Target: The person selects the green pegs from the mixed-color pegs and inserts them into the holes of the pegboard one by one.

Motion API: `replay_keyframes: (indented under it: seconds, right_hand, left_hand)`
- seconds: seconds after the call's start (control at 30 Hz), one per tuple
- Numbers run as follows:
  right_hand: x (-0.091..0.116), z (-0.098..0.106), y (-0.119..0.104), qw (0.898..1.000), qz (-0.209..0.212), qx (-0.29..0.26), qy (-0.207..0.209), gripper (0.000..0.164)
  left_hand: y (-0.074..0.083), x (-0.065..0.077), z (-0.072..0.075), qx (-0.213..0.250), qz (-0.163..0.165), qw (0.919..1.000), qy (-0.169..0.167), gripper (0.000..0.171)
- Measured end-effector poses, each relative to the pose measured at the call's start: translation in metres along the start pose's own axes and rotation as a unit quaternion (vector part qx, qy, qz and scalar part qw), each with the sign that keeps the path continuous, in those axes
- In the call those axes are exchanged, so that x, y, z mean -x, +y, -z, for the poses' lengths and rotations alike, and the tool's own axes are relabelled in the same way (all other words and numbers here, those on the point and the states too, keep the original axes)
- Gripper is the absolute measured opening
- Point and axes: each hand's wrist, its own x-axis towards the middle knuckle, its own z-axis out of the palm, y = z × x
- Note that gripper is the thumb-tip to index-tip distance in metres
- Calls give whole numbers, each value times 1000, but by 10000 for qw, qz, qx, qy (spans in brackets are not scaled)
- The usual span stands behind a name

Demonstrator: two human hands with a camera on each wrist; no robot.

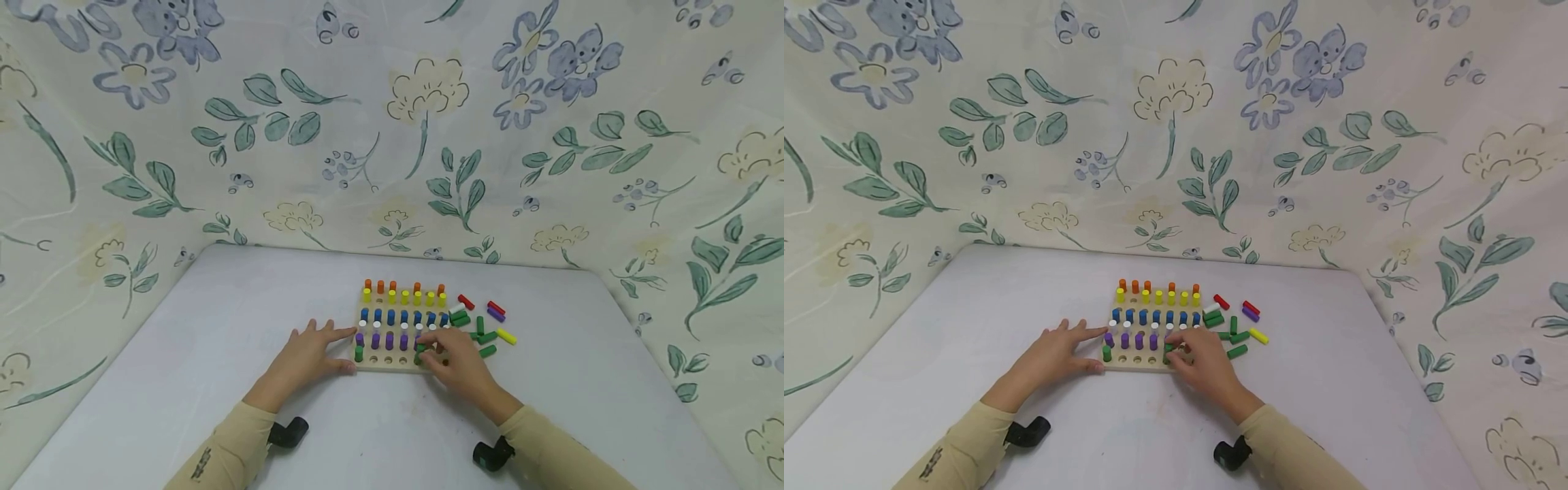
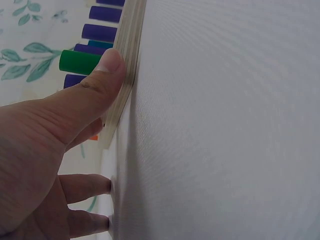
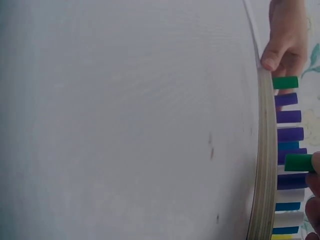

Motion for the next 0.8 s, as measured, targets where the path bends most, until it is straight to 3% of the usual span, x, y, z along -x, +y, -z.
replay_keyframes:
  seconds: [0.8]
  right_hand:
    - [-9,-12,-16,9996,246,-94,-138,22]
  left_hand:
    - [1,2,1,10,-38,10000,12,78]
